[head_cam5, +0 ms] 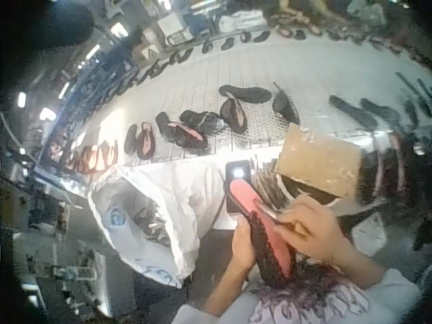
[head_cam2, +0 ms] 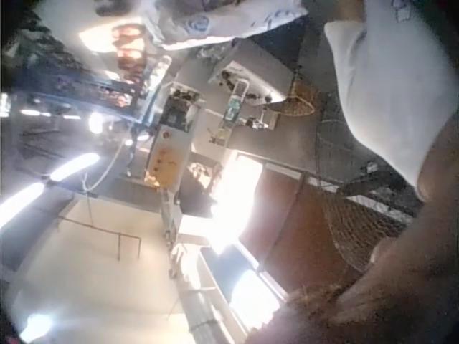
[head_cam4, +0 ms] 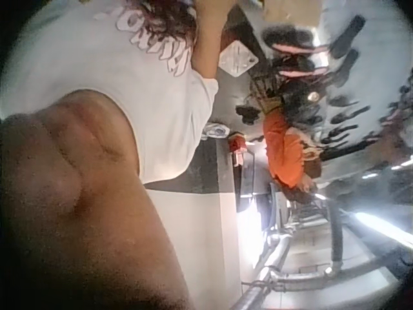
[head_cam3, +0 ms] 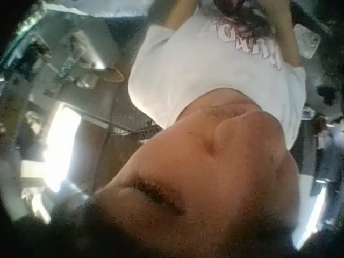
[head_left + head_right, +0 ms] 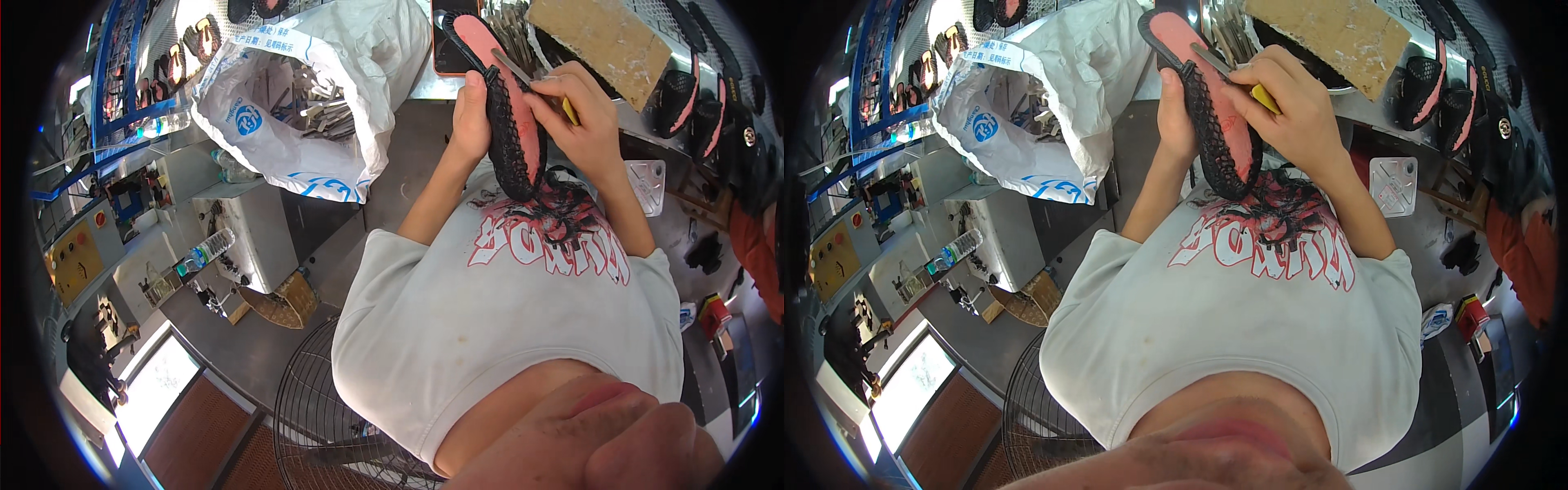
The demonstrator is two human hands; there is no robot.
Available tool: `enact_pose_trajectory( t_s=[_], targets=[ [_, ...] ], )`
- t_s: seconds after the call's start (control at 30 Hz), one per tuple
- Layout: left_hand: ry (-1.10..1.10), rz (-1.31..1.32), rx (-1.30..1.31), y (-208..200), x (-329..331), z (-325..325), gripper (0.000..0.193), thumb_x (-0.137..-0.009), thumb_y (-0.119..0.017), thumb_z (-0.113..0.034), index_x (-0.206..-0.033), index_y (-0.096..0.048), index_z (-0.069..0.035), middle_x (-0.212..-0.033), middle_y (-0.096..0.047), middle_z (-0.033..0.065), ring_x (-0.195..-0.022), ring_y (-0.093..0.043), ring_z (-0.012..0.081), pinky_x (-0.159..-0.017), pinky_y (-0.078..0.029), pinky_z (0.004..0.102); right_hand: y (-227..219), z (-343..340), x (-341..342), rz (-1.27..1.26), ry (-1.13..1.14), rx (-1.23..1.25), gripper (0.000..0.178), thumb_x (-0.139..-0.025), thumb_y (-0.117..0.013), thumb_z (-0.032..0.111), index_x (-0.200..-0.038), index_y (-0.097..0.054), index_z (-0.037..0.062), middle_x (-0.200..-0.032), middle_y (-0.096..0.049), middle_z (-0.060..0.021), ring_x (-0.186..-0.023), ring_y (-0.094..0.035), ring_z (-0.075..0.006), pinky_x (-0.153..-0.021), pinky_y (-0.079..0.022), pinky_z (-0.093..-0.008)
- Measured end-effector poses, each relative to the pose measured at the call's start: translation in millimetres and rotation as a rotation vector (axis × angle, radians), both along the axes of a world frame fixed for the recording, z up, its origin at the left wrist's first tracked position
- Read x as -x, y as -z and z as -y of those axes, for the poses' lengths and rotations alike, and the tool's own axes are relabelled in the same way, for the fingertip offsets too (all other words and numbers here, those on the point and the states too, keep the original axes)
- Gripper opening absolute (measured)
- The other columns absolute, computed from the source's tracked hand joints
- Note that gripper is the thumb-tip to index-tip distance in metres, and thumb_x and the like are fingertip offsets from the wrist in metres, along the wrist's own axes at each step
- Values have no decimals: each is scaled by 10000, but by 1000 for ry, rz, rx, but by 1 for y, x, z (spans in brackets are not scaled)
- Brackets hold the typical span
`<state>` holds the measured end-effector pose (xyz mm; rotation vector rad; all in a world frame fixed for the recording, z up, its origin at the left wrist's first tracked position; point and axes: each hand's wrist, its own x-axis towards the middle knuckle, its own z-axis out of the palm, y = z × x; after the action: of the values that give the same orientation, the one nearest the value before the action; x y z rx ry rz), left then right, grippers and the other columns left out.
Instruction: The person repeatedly picks up shoe soles from a conveyor table, applies adhesive to each sole using a handheld spreader tool, and places the soles onto the conveyor table.
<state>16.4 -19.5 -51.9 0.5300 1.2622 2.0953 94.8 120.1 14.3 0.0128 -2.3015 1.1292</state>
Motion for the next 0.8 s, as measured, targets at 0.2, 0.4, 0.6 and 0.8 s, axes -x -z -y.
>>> enact_pose_trajectory(
  t_s=[0.2,0.4,0.6,0.8],
  targets=[
    [49,-65,-46,2,-2,-4,610,-986,-191,-480,-1198,-470,20,-1065,-586,134,-946,-585,197,-831,-471,327,0,-1,-6,25,-115,36,182,-749,-692,37,-906,-601,23,-932,-592,-98,-737,-582,-248,-654,-467,-293],
    [42,-114,-3,-2,-4,-7,622,-984,-192,-488,-1180,-482,27,-1041,-595,139,-935,-590,198,-817,-481,332,-3,1,-14,95,-5,184,146,-771,-665,25,-901,-598,32,-1002,-605,-68,-642,-537,-176,-598,-436,-260],
    [52,-23,-58,0,-6,-6,655,-971,-210,-527,-1199,-466,31,-1071,-589,140,-945,-593,209,-838,-481,343,-6,-4,-20,371,115,327,141,-795,-665,88,-889,-582,25,-846,-623,-45,-544,-464,-119,-540,-396,-244],
    [-11,-38,-9,-2,-8,-6,632,-973,-242,-513,-1218,-451,30,-1080,-584,136,-942,-593,210,-837,-481,340,-2,-5,-29,505,108,293,157,-816,-648,128,-883,-565,14,-716,-607,-69,-591,-541,-161,-573,-432,-276]
  ],
)
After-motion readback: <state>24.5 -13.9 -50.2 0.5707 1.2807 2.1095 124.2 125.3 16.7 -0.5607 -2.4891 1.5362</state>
